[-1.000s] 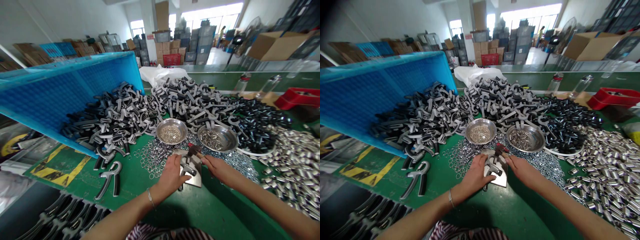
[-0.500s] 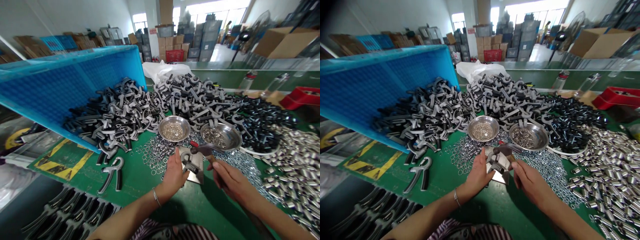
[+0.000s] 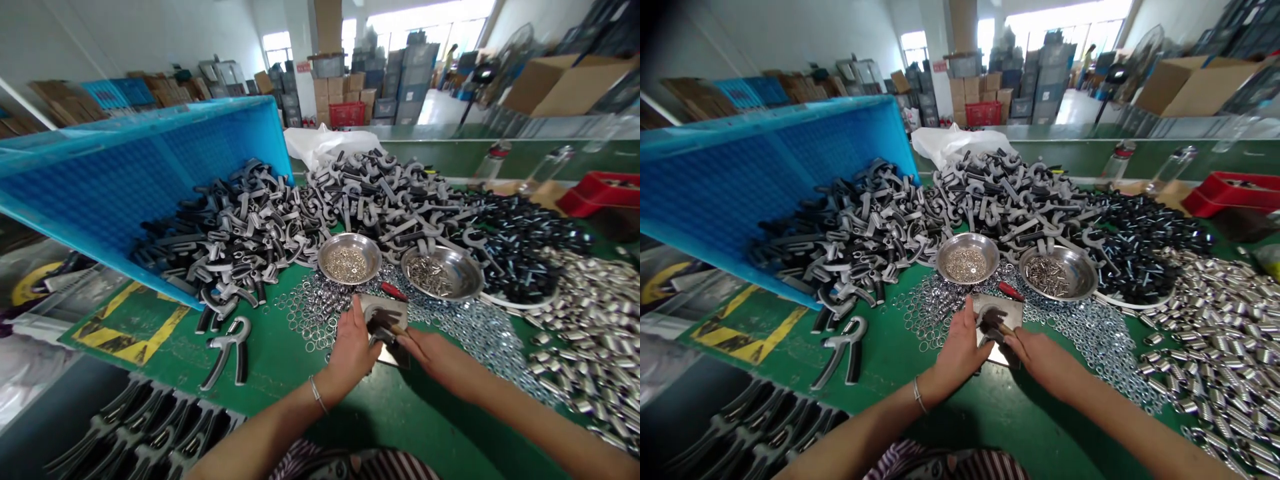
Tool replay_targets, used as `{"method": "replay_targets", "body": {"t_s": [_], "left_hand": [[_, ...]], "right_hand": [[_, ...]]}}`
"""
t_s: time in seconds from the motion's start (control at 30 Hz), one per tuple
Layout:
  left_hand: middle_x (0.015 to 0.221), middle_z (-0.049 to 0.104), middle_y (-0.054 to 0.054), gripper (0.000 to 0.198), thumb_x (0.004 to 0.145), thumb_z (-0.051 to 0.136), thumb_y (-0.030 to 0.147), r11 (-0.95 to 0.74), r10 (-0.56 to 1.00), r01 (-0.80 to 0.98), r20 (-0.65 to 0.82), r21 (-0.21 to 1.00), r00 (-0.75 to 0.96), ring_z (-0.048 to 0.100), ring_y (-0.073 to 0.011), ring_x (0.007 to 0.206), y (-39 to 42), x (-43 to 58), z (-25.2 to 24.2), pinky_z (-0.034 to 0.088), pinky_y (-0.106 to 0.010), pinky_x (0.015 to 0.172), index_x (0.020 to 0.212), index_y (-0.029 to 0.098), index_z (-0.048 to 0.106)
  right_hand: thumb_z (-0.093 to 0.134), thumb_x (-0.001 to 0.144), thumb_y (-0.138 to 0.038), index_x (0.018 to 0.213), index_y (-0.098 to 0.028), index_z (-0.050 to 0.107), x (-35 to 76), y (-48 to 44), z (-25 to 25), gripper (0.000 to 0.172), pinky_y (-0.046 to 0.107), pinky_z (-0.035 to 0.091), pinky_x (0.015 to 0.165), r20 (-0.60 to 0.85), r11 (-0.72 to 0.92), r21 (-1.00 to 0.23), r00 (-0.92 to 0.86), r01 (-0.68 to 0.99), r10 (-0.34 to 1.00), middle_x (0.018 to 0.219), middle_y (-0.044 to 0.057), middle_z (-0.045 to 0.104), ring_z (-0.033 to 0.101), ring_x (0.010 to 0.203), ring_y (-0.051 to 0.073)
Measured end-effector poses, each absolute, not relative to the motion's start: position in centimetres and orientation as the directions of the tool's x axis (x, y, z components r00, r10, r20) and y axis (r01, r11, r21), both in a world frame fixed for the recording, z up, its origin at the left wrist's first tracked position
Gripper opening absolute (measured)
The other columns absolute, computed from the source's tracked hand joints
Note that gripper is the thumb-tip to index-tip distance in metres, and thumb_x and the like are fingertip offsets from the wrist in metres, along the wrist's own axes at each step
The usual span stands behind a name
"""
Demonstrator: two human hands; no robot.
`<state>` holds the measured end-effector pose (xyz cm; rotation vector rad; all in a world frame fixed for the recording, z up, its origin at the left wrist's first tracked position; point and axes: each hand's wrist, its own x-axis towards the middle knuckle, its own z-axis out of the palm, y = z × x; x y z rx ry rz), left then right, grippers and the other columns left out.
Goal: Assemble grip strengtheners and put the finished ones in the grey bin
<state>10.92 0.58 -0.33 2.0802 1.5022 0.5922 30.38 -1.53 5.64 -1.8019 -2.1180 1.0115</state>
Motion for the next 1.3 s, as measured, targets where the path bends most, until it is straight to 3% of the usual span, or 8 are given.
{"method": "replay_targets", "body": {"t_s": [0.17, 0.27, 0.4, 0.53, 0.87, 0.97, 1.07, 1.3], "left_hand": [[0.118, 0.062, -0.015, 0.077, 0.083, 0.062, 0.032, -0.142, 0.936, 0.534, -0.063, 0.833, 0.346, 0.059, -0.0306, 0.111, 1.8, 9.5, 1.7, 0.044, -0.048, 0.100, 0.150, 0.015, 0.027], [0.114, 0.064, -0.012, 0.066, 0.087, 0.061, 0.037, 0.029, 0.913, 0.347, -0.165, 0.938, 0.372, 0.063, -0.0239, 0.100, 2.6, 8.0, 2.5, 0.050, -0.041, 0.092, 0.145, 0.019, 0.035], [0.123, 0.059, -0.012, 0.042, 0.083, 0.066, 0.026, -0.198, 0.944, 0.523, 0.018, 0.829, 0.330, 0.052, -0.0270, 0.118, 2.7, 6.5, 1.2, 0.038, -0.046, 0.107, 0.123, 0.016, 0.057], [0.118, 0.060, -0.010, 0.034, 0.084, 0.065, 0.020, -0.330, 0.914, 0.586, 0.094, 0.740, 0.395, 0.051, -0.0252, 0.115, 2.2, 5.9, -0.6, 0.039, -0.043, 0.105, 0.118, 0.016, 0.060], [0.118, 0.062, -0.008, 0.041, 0.083, 0.072, 0.027, -0.366, 0.902, 0.579, 0.125, 0.729, 0.414, 0.050, -0.0251, 0.113, 2.3, 7.0, -0.7, 0.041, -0.042, 0.104, 0.122, 0.020, 0.063], [0.121, 0.060, -0.008, 0.045, 0.083, 0.072, 0.030, -0.345, 0.916, 0.575, 0.131, 0.742, 0.380, 0.048, -0.0254, 0.115, 2.0, 6.8, -1.1, 0.040, -0.042, 0.104, 0.126, 0.020, 0.061], [0.122, 0.059, -0.008, 0.047, 0.082, 0.073, 0.030, -0.327, 0.920, 0.577, 0.114, 0.748, 0.374, 0.047, -0.0259, 0.117, 1.9, 6.6, -1.5, 0.039, -0.042, 0.105, 0.126, 0.019, 0.060], [0.118, 0.060, -0.007, 0.045, 0.083, 0.072, 0.032, -0.344, 0.909, 0.573, 0.111, 0.744, 0.401, 0.049, -0.0254, 0.114, 2.2, 6.4, -1.3, 0.040, -0.041, 0.102, 0.125, 0.021, 0.060]], "right_hand": [[0.021, 0.094, -0.070, 0.098, -0.020, 0.057, 34.0, -4.4, 3.9, 0.061, 0.023, 0.031, 0.033, -0.560, -0.478, -0.796, -0.151, 0.371, 0.815, 0.055, -0.004, 0.056, 0.039, 0.030, 0.010], [0.020, 0.092, -0.072, 0.093, -0.020, 0.059, 38.3, -5.9, 3.0, 0.065, 0.027, 0.039, 0.037, -0.629, -0.548, -0.689, -0.016, 0.475, 0.778, 0.055, -0.001, 0.057, 0.048, 0.034, 0.014], [0.038, 0.091, -0.063, 0.083, -0.020, 0.062, 41.0, -4.8, 2.5, 0.050, 0.038, 0.052, 0.062, -0.303, -0.232, -0.316, 0.134, 0.920, 0.944, 0.077, 0.012, 0.067, 0.067, 0.068, 0.028], [0.036, 0.100, -0.039, 0.108, -0.019, 0.062, 36.0, 0.0, 2.5, 0.034, 0.035, 0.051, 0.078, -0.070, 0.082, -0.167, -0.095, 0.983, 0.993, 0.107, 0.013, 0.066, 0.067, 0.095, 0.026], [0.043, 0.099, -0.029, 0.103, -0.012, 0.058, 29.2, 6.9, 1.9, 0.023, 0.040, 0.053, 0.065, 0.032, 0.020, -0.036, -0.019, 0.999, 0.999, 0.095, 0.018, 0.067, 0.071, 0.080, 0.032], [0.048, 0.097, -0.038, 0.104, -0.018, 0.052, 29.8, 5.4, 3.8, 0.021, 0.040, 0.055, 0.068, 0.104, 0.053, -0.369, -0.015, 0.928, 0.994, 0.089, 0.012, 0.069, 0.071, 0.076, 0.029], [0.046, 0.097, -0.047, 0.100, -0.025, 0.046, 28.5, 3.5, 4.2, 0.022, 0.036, 0.057, 0.061, 0.070, 0.062, -0.895, 0.001, 0.441, 0.998, 0.090, 0.007, 0.071, 0.070, 0.068, 0.023], [0.051, 0.095, -0.051, 0.098, -0.027, 0.044, 24.8, 2.1, -0.2, 0.025, 0.036, 0.057, 0.051, -0.019, -0.036, -0.986, 0.104, 0.161, 0.994, 0.083, 0.005, 0.074, 0.069, 0.056, 0.022]]}}
